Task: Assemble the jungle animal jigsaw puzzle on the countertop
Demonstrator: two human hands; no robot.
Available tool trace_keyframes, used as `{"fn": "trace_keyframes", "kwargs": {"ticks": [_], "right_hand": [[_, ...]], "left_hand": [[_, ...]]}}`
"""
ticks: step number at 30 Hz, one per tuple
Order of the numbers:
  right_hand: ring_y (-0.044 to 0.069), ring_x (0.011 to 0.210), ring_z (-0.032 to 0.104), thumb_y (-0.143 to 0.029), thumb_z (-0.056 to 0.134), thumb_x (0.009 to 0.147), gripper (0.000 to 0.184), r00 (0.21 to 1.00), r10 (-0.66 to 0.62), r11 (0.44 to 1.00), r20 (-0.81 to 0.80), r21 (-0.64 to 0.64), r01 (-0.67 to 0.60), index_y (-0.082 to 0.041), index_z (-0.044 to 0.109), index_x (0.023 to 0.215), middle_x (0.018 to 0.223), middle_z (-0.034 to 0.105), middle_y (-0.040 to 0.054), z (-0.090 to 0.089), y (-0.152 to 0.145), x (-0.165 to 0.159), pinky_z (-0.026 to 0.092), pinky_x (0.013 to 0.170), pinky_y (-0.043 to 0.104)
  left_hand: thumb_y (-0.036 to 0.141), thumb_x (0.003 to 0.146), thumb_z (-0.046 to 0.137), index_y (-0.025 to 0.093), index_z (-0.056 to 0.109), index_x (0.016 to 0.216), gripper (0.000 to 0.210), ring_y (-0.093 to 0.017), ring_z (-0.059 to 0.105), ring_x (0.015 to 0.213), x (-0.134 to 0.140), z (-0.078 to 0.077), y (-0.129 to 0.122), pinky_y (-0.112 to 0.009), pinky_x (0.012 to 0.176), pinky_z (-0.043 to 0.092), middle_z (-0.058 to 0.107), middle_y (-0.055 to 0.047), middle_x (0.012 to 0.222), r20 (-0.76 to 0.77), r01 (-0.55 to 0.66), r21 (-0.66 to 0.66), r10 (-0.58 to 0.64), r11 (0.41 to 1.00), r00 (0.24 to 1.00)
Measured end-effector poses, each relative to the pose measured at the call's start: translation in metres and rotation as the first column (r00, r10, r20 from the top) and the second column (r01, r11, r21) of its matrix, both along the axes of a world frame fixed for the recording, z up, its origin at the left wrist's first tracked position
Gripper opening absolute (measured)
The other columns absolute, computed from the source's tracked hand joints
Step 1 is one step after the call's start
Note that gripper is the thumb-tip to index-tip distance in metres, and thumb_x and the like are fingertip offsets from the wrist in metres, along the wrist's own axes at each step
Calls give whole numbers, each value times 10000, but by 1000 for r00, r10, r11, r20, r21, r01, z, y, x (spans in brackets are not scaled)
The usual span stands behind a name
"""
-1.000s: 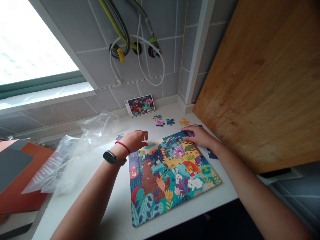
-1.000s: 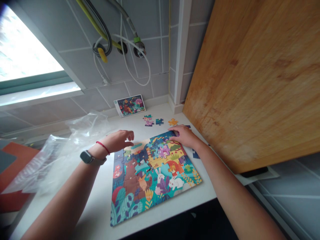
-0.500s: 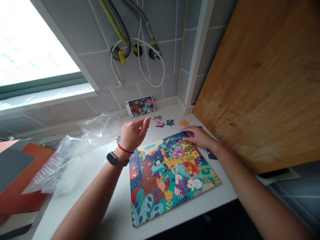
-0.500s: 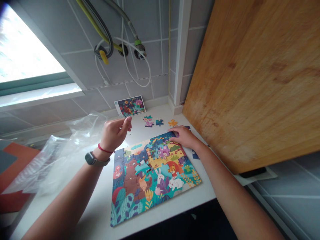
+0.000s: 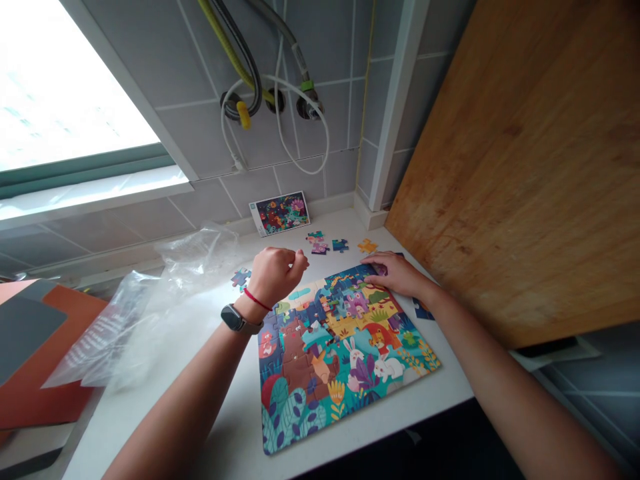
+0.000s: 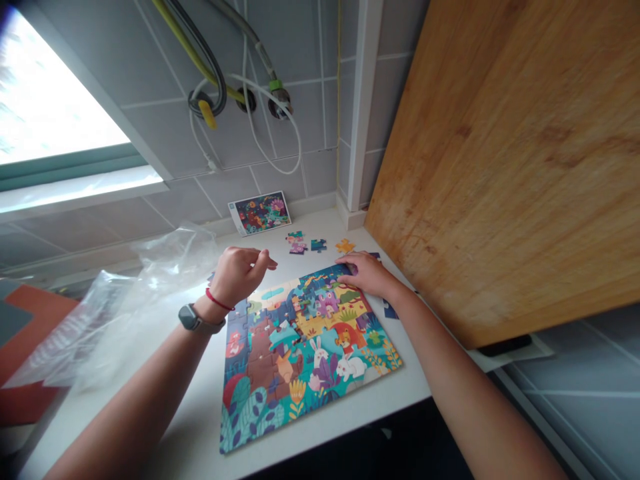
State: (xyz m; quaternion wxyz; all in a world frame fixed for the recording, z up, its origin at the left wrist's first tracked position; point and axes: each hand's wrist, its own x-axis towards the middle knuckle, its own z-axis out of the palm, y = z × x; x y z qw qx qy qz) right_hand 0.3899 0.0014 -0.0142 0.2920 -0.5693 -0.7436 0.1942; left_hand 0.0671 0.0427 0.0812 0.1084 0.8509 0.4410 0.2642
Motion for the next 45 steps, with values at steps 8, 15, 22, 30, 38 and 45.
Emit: {"fn": "trace_keyframes", "kwargs": {"ticks": [8,15,22,30,38,45], "right_hand": [[291,1100,712,-324,866,780,395,1000,20,1000,-10,18,-20,-245,805,1162,1195,779,106,-4,1,3,536,1023,441],[272,1107,711,-315,793,850,279,997,-8,997,-81,70,14,-256,803,1123,1175,769,94,-4,1,0,541,1024,431],[236,980,720,-344,638,945,180,956,-172,959,-237,182,218,-219,767,958,1021,743,84,-10,6,3,572,947,386],[255,957,724,-387,613,933,218,950,-214,965,-227,99,241,-216,748,947,1009,761,95,-8,4,-1,573,874,386],[250,945,724,-399,595,935,245,958,-217,968,-187,88,236,-214,753,965,1011,772,103,4,-1,-7,577,857,383],[246,1033,717,-355,618,939,219,980,-177,978,-91,94,186,-214,758,1030,1088,753,104,8,10,-16,582,892,379]], "left_hand": [[375,1008,436,208,807,698,511,-212,739,706,5,0,-3,-296,709,538,768,-83,685,-108,-31,-48,26,998,994],[438,1029,463,271,802,920,394,-264,755,853,-3,1,10,-310,716,517,799,-85,884,-402,-165,-97,113,982,909],[414,1029,419,302,765,1144,382,-273,754,1008,-47,12,41,-334,800,545,807,-75,1108,-421,-264,-83,207,961,883],[571,914,589,199,702,1315,559,-339,743,1079,-61,-17,47,-399,890,556,791,-156,1156,-570,-159,-366,-86,917,817],[387,1016,506,214,708,1283,376,-300,713,1089,-6,-59,31,-410,946,552,693,-137,1336,-284,160,-126,-190,979,940],[228,979,508,197,769,1042,270,-280,650,1026,-5,-94,44,-420,981,522,726,-128,1165,-114,177,-24,-179,984,977]]}}
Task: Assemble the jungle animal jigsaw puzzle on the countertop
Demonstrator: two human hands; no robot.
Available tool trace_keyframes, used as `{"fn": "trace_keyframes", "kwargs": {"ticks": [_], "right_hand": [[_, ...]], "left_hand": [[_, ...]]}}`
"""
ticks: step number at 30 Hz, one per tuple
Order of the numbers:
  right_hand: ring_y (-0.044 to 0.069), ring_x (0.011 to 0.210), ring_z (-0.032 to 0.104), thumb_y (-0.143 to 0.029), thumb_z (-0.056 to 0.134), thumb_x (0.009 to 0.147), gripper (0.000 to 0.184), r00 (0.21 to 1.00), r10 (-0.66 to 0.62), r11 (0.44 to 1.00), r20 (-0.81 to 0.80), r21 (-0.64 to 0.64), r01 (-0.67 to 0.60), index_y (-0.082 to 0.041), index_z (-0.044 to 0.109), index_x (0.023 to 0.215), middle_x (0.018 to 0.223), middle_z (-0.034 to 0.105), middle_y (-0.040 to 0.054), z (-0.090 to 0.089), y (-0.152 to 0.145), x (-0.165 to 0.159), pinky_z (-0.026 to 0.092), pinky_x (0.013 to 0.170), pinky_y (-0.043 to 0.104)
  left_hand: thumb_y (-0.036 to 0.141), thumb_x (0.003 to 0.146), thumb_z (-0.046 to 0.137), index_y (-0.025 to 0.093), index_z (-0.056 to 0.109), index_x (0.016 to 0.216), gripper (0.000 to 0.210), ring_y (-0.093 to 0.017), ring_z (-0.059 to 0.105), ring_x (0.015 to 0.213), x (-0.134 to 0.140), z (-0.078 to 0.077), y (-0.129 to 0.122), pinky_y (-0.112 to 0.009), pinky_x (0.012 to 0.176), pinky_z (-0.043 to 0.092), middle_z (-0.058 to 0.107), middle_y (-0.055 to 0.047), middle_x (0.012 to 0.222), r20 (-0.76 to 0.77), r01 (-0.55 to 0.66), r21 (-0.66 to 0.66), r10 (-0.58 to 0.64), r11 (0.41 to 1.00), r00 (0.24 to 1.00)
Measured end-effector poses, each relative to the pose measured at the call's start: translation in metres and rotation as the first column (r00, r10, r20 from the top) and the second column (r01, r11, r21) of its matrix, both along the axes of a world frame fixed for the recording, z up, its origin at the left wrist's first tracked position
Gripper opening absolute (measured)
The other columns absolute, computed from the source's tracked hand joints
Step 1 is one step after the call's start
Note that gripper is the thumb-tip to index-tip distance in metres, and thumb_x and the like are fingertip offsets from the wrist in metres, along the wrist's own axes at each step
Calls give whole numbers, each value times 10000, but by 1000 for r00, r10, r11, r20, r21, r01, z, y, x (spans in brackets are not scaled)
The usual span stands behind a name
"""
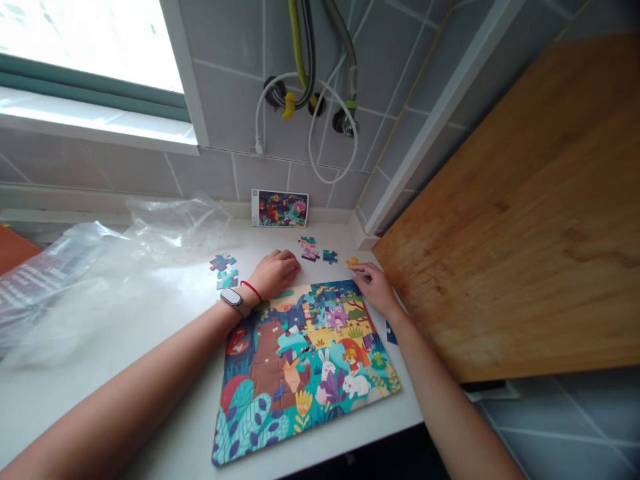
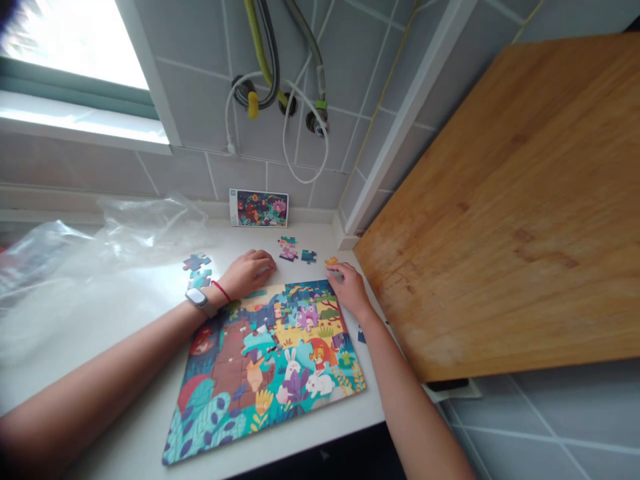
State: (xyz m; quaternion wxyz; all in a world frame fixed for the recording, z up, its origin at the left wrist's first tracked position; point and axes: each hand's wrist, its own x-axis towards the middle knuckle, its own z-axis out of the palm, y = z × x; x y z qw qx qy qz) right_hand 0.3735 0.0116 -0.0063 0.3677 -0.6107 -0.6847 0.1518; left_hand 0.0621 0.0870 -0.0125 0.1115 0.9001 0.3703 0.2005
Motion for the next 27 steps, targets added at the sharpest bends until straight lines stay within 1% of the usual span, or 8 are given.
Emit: {"fn": "trace_keyframes", "kwargs": {"ticks": [4,8,12,15,17,20,24,27], "right_hand": [[253,1121,698,-245,700,893,301,983,105,987,152,-137,-84,-212,757,1187,1238,735,121,15,38,-17,529,1046,415],[249,1118,706,-126,781,792,469,976,91,957,196,-288,-32,-209,749,1253,1318,708,122,24,84,-36,522,1053,386],[246,932,739,-96,912,600,465,979,68,934,192,-356,4,-214,817,1040,1021,778,67,23,114,-41,569,912,341],[192,706,697,-133,956,529,366,988,31,912,154,-409,36,-218,803,851,731,730,-5,22,124,-36,576,765,309],[170,617,653,-173,973,512,317,994,-4,899,107,-435,51,-202,758,743,603,662,-33,23,126,-32,568,702,304],[154,571,621,-250,978,552,338,997,-73,895,-1,-442,65,-189,663,657,528,594,-46,26,120,-26,555,646,295],[138,543,628,-397,911,707,392,968,-146,905,-203,-422,48,-211,567,735,587,623,-36,32,92,-28,550,555,264],[166,654,721,-455,876,754,396,926,-128,914,-356,-404,-29,-233,568,868,695,687,-21,33,58,-40,620,628,297]], "left_hand": [[233,956,510,195,775,1019,275,-284,637,1003,-2,-10,7,-426,963,520,725,-123,1138,71,-9,0,9,1000,997],[239,949,514,200,777,997,271,-282,635,986,-1,-12,8,-427,948,519,727,-119,1117,94,-1,-6,1,1000,996],[250,958,523,207,779,997,263,-276,635,973,-1,-12,8,-427,948,520,726,-115,1120,109,-6,-9,7,1000,994],[246,963,528,210,781,985,257,-273,637,978,-1,-12,7,-425,955,518,727,-113,1115,116,-12,-10,14,1000,993],[244,962,536,211,782,972,249,-271,640,980,-1,-12,7,-423,955,518,728,-114,1106,119,-18,-14,19,1000,993],[244,961,538,204,780,976,246,-279,643,986,-1,-11,6,-426,950,520,727,-122,1111,123,-24,-20,26,1000,992],[242,958,525,196,744,1143,291,-298,648,1026,-2,-11,6,-435,965,518,728,-128,1151,136,-35,-29,39,999,990],[249,957,517,188,699,1238,340,-310,654,1045,-1,-11,6,-447,971,516,732,-133,1166,150,-46,-36,51,998,987]]}}
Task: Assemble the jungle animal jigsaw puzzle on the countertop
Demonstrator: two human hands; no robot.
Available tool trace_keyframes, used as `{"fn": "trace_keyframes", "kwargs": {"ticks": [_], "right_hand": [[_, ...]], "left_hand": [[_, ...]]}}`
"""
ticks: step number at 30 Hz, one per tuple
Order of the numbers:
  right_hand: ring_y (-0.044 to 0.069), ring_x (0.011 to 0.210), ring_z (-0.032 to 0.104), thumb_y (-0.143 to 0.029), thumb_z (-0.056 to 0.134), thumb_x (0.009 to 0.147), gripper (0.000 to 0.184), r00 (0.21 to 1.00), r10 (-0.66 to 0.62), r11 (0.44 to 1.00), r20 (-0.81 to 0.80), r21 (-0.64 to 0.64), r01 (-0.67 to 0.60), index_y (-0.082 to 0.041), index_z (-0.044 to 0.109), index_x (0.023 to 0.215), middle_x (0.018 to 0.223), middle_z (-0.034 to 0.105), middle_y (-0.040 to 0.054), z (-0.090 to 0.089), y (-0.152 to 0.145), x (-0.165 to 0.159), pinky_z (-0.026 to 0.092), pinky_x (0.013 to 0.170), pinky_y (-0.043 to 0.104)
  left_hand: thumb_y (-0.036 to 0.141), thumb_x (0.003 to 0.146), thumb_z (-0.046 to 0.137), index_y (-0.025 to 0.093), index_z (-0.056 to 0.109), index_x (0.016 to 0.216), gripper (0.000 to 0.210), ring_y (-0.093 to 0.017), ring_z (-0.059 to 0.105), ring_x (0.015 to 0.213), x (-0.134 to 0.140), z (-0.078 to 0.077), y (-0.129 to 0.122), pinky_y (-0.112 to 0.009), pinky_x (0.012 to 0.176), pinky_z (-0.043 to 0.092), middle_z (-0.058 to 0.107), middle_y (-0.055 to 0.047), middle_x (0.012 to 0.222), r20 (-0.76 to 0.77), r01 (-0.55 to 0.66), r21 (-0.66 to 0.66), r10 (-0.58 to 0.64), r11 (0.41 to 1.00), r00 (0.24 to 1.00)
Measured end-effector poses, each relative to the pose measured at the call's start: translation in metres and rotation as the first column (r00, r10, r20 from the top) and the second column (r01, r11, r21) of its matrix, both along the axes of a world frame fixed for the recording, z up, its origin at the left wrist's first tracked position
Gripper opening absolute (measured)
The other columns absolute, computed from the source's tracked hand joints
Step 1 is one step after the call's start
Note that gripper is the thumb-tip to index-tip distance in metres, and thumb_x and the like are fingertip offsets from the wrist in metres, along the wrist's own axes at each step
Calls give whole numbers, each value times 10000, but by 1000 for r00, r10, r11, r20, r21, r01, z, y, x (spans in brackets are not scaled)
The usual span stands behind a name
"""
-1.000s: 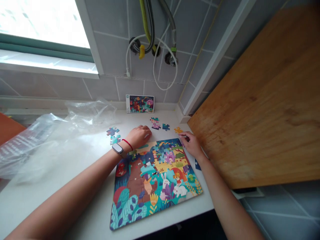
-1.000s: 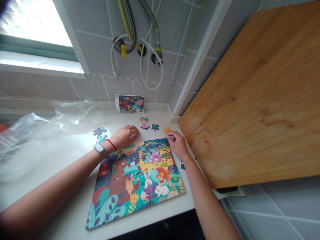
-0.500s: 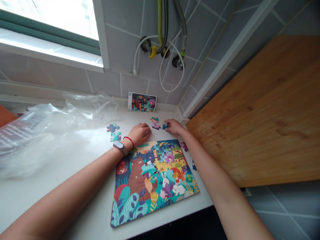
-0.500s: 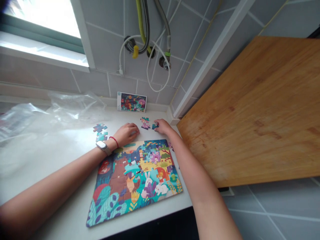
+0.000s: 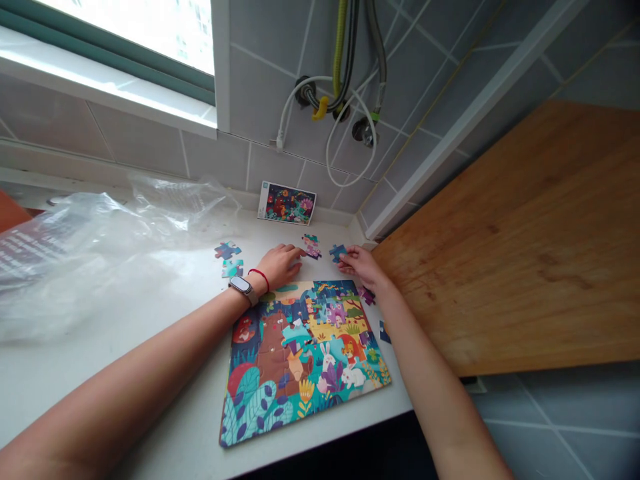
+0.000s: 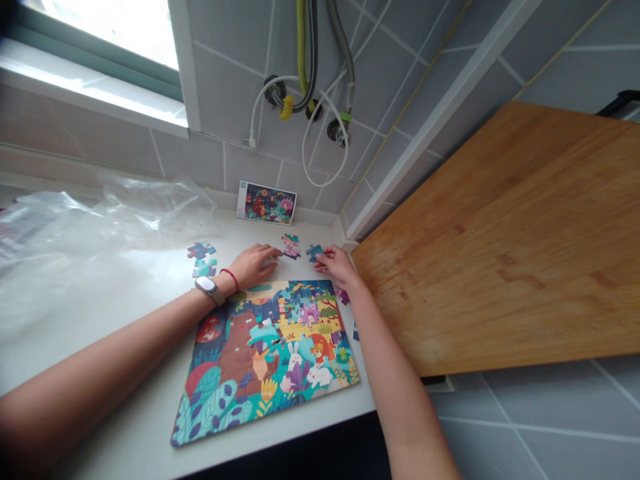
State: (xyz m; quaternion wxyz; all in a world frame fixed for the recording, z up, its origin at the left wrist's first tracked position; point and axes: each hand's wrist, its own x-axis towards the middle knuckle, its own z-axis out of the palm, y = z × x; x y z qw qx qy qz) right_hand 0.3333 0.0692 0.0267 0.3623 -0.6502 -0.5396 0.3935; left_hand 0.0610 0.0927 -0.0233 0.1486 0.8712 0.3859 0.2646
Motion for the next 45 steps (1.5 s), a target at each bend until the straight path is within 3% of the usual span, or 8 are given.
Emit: {"fn": "trace_keyframes", "kwargs": {"ticks": [5,10,16,25,30,33,39,45], "right_hand": [[222,793,791,-458,897,719,569,928,93,994,-360,-11,-104,-277,649,1197,761,710,-29,-6,-46,-28,656,723,338],[228,724,758,-548,793,811,440,969,133,990,-209,80,-119,-256,695,1126,745,728,4,-15,-58,-38,595,605,308],[228,857,736,-508,729,872,343,980,182,964,-85,212,-161,-232,747,1076,876,774,36,-18,-62,-34,590,818,337],[229,940,760,-486,750,878,395,976,195,949,-101,271,-161,-216,759,1165,949,812,50,-28,-62,-36,579,901,356],[226,817,742,-571,851,762,415,982,130,948,-139,308,-82,-205,730,916,870,782,66,-33,-59,-42,595,780,332],[228,800,736,-589,865,735,417,982,128,947,-140,311,-80,-213,727,855,867,777,71,-33,-59,-43,608,778,345],[242,884,768,-502,873,728,367,970,167,959,-177,257,-118,-207,759,915,948,806,82,-37,-60,-41,627,861,376],[235,892,767,-420,827,765,267,973,190,956,-131,251,-153,-216,770,927,948,810,75,-40,-61,-45,627,857,366]], "left_hand": [[266,966,490,205,670,1268,357,-260,688,990,1,1,-2,-391,940,531,748,-101,1145,39,-2,-20,3,1000,999],[380,979,468,208,753,1103,356,-193,705,806,2,19,-5,-307,780,540,779,-73,1030,158,53,-118,-34,992,987],[520,970,530,199,783,935,411,-173,711,734,12,56,-13,-269,694,526,800,-52,868,265,177,-359,-82,916,961],[388,852,686,219,759,1154,354,-162,704,713,19,66,-27,-253,675,487,810,-21,901,36,105,-374,-99,921,994],[361,816,732,213,769,930,191,-181,723,761,19,71,-27,-253,670,462,801,-12,848,-111,-2,-416,-49,909,993],[359,794,754,206,717,801,158,-176,727,691,17,72,-27,-252,648,472,777,2,741,-133,-61,-519,-10,852,991],[390,756,781,213,651,719,223,-180,755,671,9,63,-22,-244,635,521,804,-6,763,-107,-46,-758,-55,650,993],[521,661,842,218,639,699,368,-203,758,674,8,56,-19,-258,631,548,799,-22,750,-120,-69,-828,-54,557,991]]}}
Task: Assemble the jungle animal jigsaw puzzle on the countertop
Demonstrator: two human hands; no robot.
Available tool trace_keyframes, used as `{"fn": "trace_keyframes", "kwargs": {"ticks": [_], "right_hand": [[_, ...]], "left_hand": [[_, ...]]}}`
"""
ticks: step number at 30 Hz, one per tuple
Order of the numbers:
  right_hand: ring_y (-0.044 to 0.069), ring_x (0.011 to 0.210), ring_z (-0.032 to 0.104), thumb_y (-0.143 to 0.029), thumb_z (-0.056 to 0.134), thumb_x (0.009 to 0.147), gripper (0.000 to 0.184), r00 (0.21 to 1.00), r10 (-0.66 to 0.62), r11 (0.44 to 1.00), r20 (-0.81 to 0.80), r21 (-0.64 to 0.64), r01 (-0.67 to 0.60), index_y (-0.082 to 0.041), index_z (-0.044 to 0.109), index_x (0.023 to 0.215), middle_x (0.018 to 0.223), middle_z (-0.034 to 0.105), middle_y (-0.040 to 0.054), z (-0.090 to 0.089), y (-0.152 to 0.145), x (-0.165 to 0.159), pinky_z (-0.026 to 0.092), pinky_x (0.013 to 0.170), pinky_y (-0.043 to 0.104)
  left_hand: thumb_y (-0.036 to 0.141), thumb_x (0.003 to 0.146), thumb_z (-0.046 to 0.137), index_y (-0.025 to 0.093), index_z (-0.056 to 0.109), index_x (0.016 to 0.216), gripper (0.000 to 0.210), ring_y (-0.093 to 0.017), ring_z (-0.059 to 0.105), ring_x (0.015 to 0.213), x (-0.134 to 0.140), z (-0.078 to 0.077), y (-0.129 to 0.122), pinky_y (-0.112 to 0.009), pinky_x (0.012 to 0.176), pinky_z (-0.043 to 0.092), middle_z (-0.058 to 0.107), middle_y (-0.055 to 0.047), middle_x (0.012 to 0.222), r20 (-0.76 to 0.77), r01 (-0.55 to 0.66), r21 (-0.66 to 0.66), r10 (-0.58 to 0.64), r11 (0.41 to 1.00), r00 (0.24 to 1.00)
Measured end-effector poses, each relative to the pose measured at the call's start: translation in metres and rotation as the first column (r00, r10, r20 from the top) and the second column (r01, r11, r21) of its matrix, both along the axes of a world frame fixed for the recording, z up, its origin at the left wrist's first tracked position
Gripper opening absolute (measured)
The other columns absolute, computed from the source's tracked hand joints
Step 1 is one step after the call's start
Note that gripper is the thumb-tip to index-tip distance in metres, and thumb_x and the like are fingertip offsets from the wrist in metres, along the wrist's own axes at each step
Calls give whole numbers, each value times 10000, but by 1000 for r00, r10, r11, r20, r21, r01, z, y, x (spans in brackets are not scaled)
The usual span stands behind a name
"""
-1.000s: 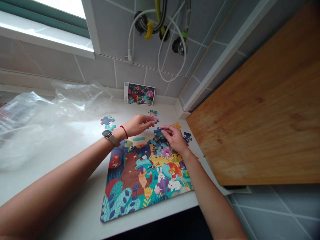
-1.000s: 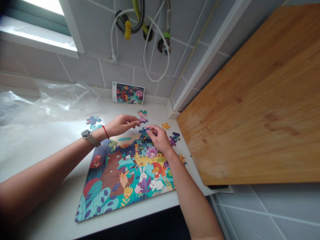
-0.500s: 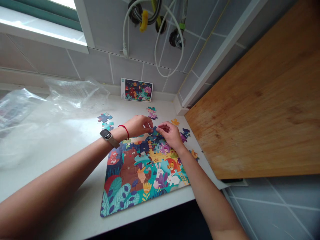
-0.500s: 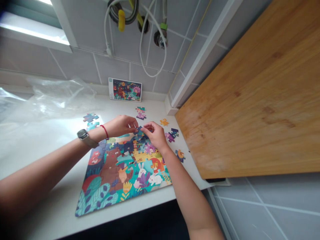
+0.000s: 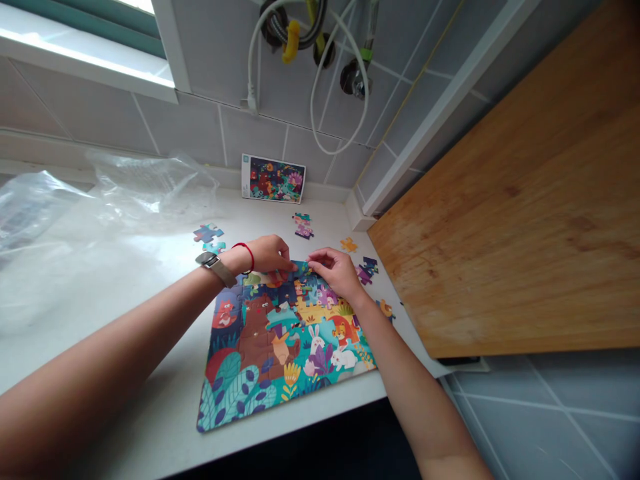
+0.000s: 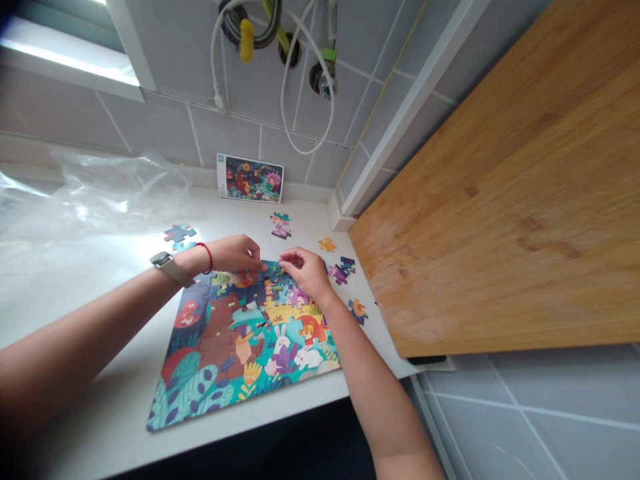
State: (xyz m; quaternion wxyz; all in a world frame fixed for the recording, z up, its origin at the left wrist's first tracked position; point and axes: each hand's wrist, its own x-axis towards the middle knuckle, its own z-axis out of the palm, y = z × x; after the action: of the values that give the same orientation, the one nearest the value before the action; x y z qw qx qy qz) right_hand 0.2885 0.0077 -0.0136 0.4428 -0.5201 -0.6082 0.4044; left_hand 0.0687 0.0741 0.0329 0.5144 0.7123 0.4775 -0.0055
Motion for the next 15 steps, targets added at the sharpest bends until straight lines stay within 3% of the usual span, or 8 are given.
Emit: {"fn": "trace_keyframes", "kwargs": {"ticks": [5,10,15], "right_hand": [[224,899,758,-360,780,813,190,998,9,1000,57,14,-10,-229,773,951,970,809,63,2,-2,-1,614,838,348],[193,834,718,-296,739,864,134,969,-75,991,234,127,46,-213,787,958,974,793,58,7,-1,5,568,783,315],[169,815,687,-235,766,852,164,916,-13,992,400,122,-39,-218,795,1013,1000,759,48,10,0,11,548,808,303]], "left_hand": [[539,675,820,218,639,675,369,-195,750,663,1,-2,1,-250,617,536,799,-26,752,-33,13,54,-11,998,999],[445,748,760,219,620,658,280,-175,735,628,3,-2,-1,-245,611,530,796,-21,744,-75,6,84,1,996,997],[377,776,715,226,616,659,215,-170,722,623,6,1,-3,-239,619,518,782,-4,703,-163,33,168,-6,985,987]]}}
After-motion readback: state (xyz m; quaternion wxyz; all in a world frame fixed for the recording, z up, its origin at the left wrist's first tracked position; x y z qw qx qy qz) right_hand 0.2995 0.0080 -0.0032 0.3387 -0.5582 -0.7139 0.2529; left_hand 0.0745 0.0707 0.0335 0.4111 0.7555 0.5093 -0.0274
